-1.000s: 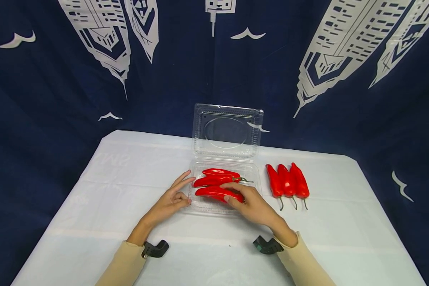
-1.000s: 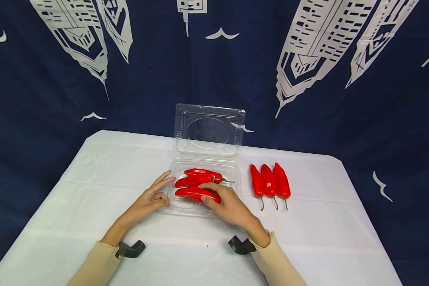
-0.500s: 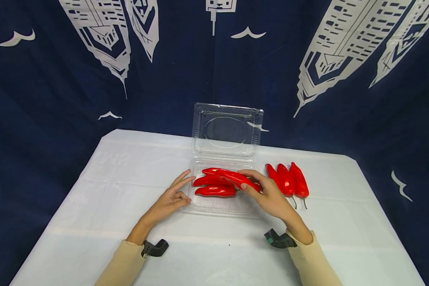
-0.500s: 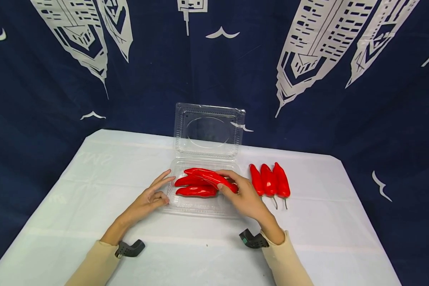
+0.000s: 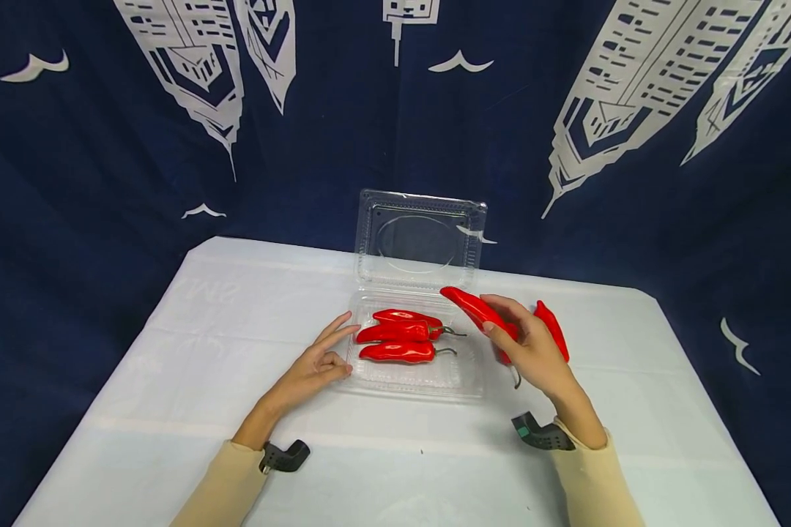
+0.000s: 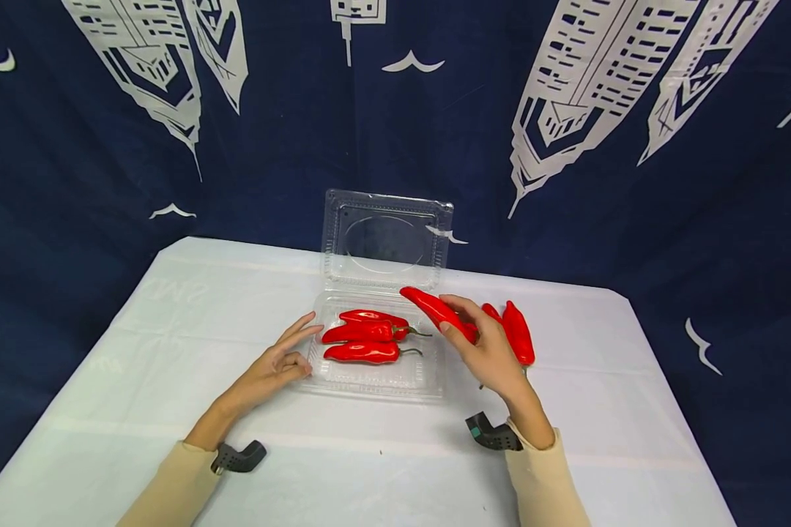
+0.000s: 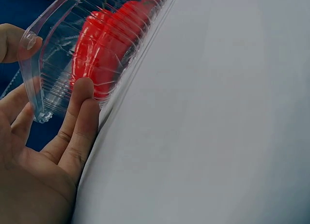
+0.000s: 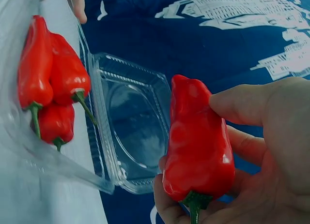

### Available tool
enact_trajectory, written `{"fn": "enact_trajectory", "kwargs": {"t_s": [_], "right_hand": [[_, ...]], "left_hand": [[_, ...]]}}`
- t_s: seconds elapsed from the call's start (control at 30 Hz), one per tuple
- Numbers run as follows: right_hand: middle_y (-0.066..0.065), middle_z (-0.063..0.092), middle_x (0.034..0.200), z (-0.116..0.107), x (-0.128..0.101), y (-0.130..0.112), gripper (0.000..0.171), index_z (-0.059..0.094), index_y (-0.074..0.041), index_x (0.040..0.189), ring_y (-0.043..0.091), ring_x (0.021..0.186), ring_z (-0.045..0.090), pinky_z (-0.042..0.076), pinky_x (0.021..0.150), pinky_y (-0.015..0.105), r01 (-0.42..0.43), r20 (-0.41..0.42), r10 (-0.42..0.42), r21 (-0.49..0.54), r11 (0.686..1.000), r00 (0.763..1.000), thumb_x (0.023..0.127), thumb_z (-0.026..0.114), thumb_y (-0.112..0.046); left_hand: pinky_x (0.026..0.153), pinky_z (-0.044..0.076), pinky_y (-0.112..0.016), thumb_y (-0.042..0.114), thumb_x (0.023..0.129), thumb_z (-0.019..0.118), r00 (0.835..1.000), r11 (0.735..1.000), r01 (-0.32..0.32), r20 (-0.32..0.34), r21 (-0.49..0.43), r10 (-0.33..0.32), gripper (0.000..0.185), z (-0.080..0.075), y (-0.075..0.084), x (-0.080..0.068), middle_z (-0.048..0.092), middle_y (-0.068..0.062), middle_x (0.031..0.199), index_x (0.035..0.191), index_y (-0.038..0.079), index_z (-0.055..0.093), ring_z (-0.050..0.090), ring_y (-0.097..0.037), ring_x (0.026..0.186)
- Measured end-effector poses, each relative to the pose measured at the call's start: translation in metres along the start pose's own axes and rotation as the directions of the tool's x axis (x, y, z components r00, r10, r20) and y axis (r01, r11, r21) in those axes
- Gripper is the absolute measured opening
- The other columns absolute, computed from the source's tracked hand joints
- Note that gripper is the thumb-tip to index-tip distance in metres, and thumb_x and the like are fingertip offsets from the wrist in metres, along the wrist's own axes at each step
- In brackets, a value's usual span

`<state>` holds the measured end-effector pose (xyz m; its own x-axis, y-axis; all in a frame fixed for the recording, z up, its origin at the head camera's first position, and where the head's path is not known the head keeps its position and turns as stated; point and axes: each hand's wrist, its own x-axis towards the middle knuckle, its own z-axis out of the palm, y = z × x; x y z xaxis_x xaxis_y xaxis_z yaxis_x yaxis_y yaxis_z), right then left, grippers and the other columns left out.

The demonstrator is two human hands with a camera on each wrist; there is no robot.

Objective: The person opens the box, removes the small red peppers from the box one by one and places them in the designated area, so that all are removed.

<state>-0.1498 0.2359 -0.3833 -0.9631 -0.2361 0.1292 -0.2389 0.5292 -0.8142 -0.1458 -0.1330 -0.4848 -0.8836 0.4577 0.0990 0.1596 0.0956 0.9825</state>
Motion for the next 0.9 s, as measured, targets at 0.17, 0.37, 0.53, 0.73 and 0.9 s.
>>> {"fn": "enact_trajectory", "kwargs": {"t_s": [0.17, 0.37, 0.53, 0.73, 0.9], "right_hand": [[0.017, 0.058, 0.138, -0.009, -0.001, 0.006, 0.048, 0.05, -0.01, 0.145, 0.033, 0.113, 0.062, 0.052, 0.085, 0.015, -0.005, -0.037, 0.004, -0.024, 1.0, 0.999, 0.1, 0.062, -0.02], [0.019, 0.05, 0.146, -0.02, 0.0, 0.016, 0.053, 0.043, -0.014, 0.151, 0.041, 0.124, 0.055, 0.057, 0.09, 0.046, -0.058, -0.06, 0.058, 0.004, 0.998, 0.997, 0.101, 0.059, -0.023], [0.02, 0.049, 0.147, -0.03, -0.002, 0.023, 0.055, 0.041, -0.015, 0.153, 0.041, 0.125, 0.054, 0.056, 0.089, 0.055, -0.089, -0.111, 0.09, 0.018, 0.996, 0.99, 0.101, 0.059, -0.022], [0.02, 0.051, 0.146, -0.044, -0.003, 0.033, 0.057, 0.041, -0.014, 0.153, 0.036, 0.124, 0.054, 0.057, 0.085, 0.027, -0.109, -0.157, 0.104, -0.025, 0.994, 0.982, 0.1, 0.061, -0.019], [0.022, 0.047, 0.148, -0.055, -0.006, 0.043, 0.059, 0.04, -0.012, 0.153, 0.035, 0.124, 0.051, 0.058, 0.081, 0.025, -0.14, -0.179, 0.131, -0.042, 0.989, 0.975, 0.099, 0.062, -0.016]], "left_hand": [[0.078, 0.053, -0.017, -0.002, 0.092, 0.063, 1.0, 1.0, 0.0, 0.005, 0.007, 0.0, 0.069, 0.0, -0.001, 0.001, 0.012, 0.002, 0.169, 0.155, 0.012, 0.038, 0.063, -0.021, 0.082], [0.077, 0.053, -0.017, -0.002, 0.092, 0.064, 1.0, 1.0, -0.01, 0.002, 0.015, 0.009, 0.069, 0.0, -0.001, 0.0, 0.011, 0.0, 0.169, 0.155, 0.01, 0.038, 0.063, -0.025, 0.081], [0.077, 0.053, -0.017, -0.002, 0.092, 0.063, 1.0, 1.0, -0.005, 0.003, 0.008, 0.005, 0.069, 0.0, 0.0, 0.0, 0.011, 0.001, 0.169, 0.155, 0.01, 0.038, 0.063, -0.025, 0.081], [0.078, 0.053, -0.018, -0.002, 0.092, 0.063, 1.0, 1.0, -0.012, 0.007, 0.004, 0.012, 0.069, 0.0, 0.0, 0.0, 0.011, 0.0, 0.169, 0.155, 0.009, 0.037, 0.063, -0.026, 0.081], [0.079, 0.054, -0.018, -0.003, 0.092, 0.063, 1.0, 1.0, -0.01, 0.006, -0.001, 0.01, 0.069, 0.0, -0.001, 0.001, 0.011, 0.0, 0.169, 0.155, 0.01, 0.038, 0.064, -0.03, 0.082]]}}
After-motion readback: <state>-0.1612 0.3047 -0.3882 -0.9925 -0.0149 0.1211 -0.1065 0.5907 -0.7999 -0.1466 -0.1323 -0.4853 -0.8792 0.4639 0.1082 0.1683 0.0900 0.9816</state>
